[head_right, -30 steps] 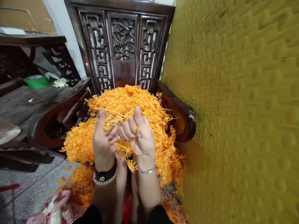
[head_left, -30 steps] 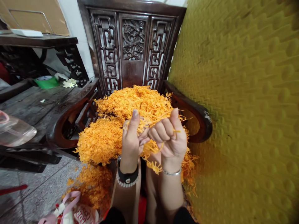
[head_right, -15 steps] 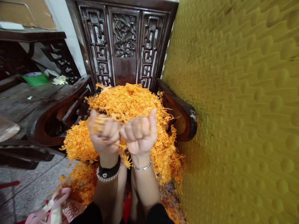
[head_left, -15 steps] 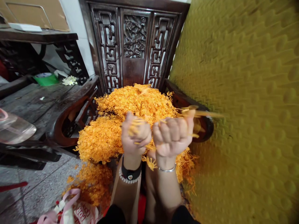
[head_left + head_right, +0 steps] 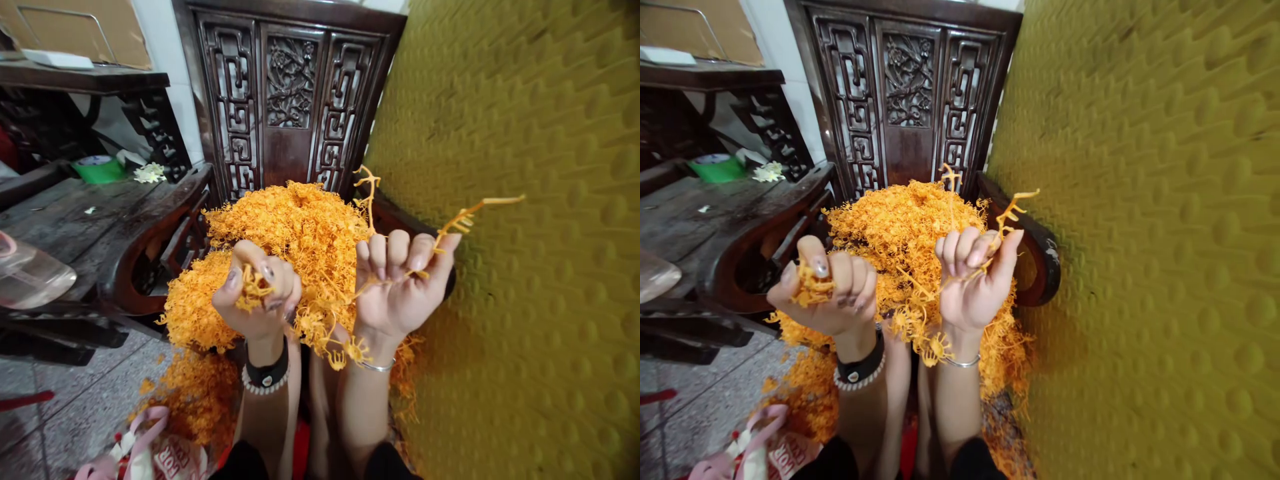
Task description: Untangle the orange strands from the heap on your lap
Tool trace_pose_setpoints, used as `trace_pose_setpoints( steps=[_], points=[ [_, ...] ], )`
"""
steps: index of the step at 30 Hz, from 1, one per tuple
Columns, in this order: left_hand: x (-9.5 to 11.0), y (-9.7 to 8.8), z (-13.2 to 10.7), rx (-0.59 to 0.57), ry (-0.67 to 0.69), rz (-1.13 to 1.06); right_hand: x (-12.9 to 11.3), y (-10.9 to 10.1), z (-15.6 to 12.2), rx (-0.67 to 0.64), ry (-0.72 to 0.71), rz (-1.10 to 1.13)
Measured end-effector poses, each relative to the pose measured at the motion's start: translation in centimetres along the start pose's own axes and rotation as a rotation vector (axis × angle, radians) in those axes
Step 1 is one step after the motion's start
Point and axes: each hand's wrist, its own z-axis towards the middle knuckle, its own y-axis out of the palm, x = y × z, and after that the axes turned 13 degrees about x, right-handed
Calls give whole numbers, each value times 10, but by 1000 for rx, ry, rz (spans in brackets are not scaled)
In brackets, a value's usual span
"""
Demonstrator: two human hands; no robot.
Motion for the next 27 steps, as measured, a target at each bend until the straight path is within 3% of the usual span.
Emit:
trace_pose_setpoints(
  steps=[2, 5, 8, 10, 13, 14, 16, 18, 22, 27],
  points=[
    [3, -1, 0, -4, -33, 48, 0, 0, -1, 61, -51, 1],
    [4, -3, 1, 135, -82, 187, -1, -5, -1, 152, -96, 5],
    [7, -16, 9, 280, -102, 467, -4, -14, 3, 184, -119, -9],
    [14, -34, 14, 393, 11, 756, -5, -21, 7, 184, -140, -34],
    [36, -73, 15, 548, 361, 1265, -7, -28, 13, 190, -157, -59],
    [45, -88, 12, 553, 434, 1438, -8, -29, 15, 196, -155, -56],
    [61, -118, 2, 528, 447, 1632, -8, -31, 17, 219, -153, -35],
    [72, -148, -10, 372, 372, 2027, -8, -30, 18, 248, -153, -2],
    [76, -191, -31, 222, 242, 2170, -8, -26, 17, 266, -127, 100],
    [70, -205, -41, 152, 163, 2242, -7, -21, 16, 278, -102, 133]
  ],
)
